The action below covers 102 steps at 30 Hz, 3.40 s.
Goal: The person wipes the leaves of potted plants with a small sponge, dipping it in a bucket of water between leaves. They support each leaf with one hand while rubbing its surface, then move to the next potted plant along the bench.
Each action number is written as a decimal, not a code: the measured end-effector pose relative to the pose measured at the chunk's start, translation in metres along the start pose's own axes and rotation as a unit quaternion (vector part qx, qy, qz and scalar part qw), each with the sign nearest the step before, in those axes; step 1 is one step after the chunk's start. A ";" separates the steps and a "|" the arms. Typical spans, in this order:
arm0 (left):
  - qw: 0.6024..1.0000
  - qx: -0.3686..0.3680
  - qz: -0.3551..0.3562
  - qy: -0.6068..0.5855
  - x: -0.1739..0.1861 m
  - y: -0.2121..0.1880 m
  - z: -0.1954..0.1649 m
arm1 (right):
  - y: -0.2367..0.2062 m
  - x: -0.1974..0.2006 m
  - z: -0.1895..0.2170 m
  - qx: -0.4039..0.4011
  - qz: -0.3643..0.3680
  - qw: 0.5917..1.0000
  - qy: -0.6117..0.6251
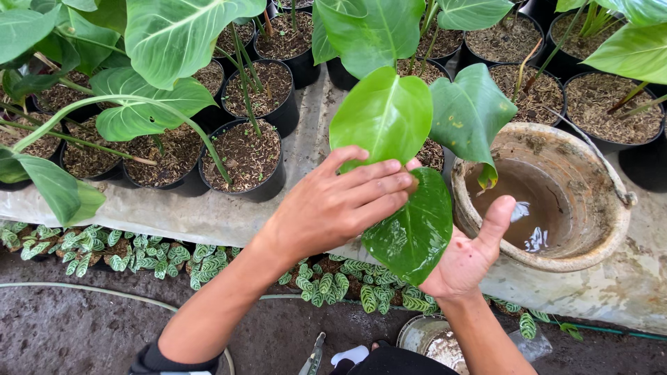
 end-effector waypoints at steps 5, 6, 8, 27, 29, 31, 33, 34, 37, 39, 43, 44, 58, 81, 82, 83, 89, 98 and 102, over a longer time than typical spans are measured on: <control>1.000 -0.009 -0.002 0.025 0.011 -0.020 -0.006 | -0.001 -0.009 0.003 -0.008 0.073 0.997 0.036; 0.999 -0.009 -0.006 0.034 0.012 -0.024 -0.008 | -0.001 -0.011 0.005 -0.009 0.092 0.995 0.034; 0.999 0.006 -0.013 0.029 0.011 -0.030 -0.011 | 0.000 -0.010 0.005 -0.002 0.060 0.998 0.025; 0.946 0.265 -0.108 -0.150 -0.068 -0.136 -0.030 | -0.009 0.012 -0.003 0.014 0.081 0.986 -0.147; 0.916 0.329 -0.131 -0.188 -0.091 -0.160 -0.035 | -0.018 0.034 0.000 0.002 0.048 0.990 -0.131; 0.867 0.423 -0.107 -0.240 -0.120 -0.184 -0.041 | -0.031 0.063 0.002 -0.004 0.032 0.985 -0.170; 0.786 0.541 -0.036 -0.297 -0.151 -0.210 -0.054 | -0.043 0.097 0.001 -0.023 0.027 0.960 -0.277; 0.749 0.572 -0.036 -0.332 -0.163 -0.221 -0.061 | -0.050 0.118 -0.001 -0.049 -0.029 0.936 -0.347; 0.653 0.616 -0.058 -0.437 -0.194 -0.238 -0.080 | -0.064 0.166 -0.005 -0.124 -0.193 0.837 -0.497; 0.617 0.593 -0.104 -0.508 -0.206 -0.235 -0.084 | -0.067 0.180 -0.006 -0.152 -0.298 0.818 -0.468; 0.480 0.632 -0.181 -0.581 -0.213 -0.209 -0.065 | -0.051 0.172 0.000 -0.093 -0.370 0.813 -0.441; 0.446 0.661 -0.187 -0.574 -0.211 -0.201 -0.058 | -0.043 0.167 0.002 -0.071 -0.365 0.827 -0.421; 0.297 0.601 -0.337 -0.661 -0.193 -0.110 0.019 | -0.007 0.255 -0.015 -0.083 -0.341 0.927 -0.135; 0.270 0.509 -0.313 -0.755 -0.244 -0.217 0.052 | 0.036 0.110 -0.076 0.008 -0.459 0.833 -0.308; 0.264 0.508 -0.317 -0.757 -0.248 -0.215 0.053 | 0.035 0.113 -0.076 0.005 -0.453 0.833 -0.317; 0.265 0.509 -0.312 -0.757 -0.250 -0.215 0.052 | 0.033 0.115 -0.074 0.001 -0.448 0.832 -0.327; 0.303 0.537 -0.246 -0.748 -0.251 -0.213 0.040 | 0.026 0.111 -0.069 -0.033 -0.373 0.859 -0.349; 0.304 0.555 -0.294 -0.716 -0.240 -0.220 0.060 | 0.005 0.091 -0.062 -0.141 -0.367 0.869 -0.301; 0.318 0.579 -0.298 -0.689 -0.235 -0.222 0.060 | -0.002 0.089 -0.049 -0.106 -0.317 0.888 -0.318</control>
Point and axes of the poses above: each hand's wrist, its own y-axis towards the middle knuckle, its own x-axis out of the back of the hand, z = x × y, the point moved 3 cm from there along y, towards the middle knuckle, and after that the axes turned 5 degrees about -y, right-handed, at the moved point
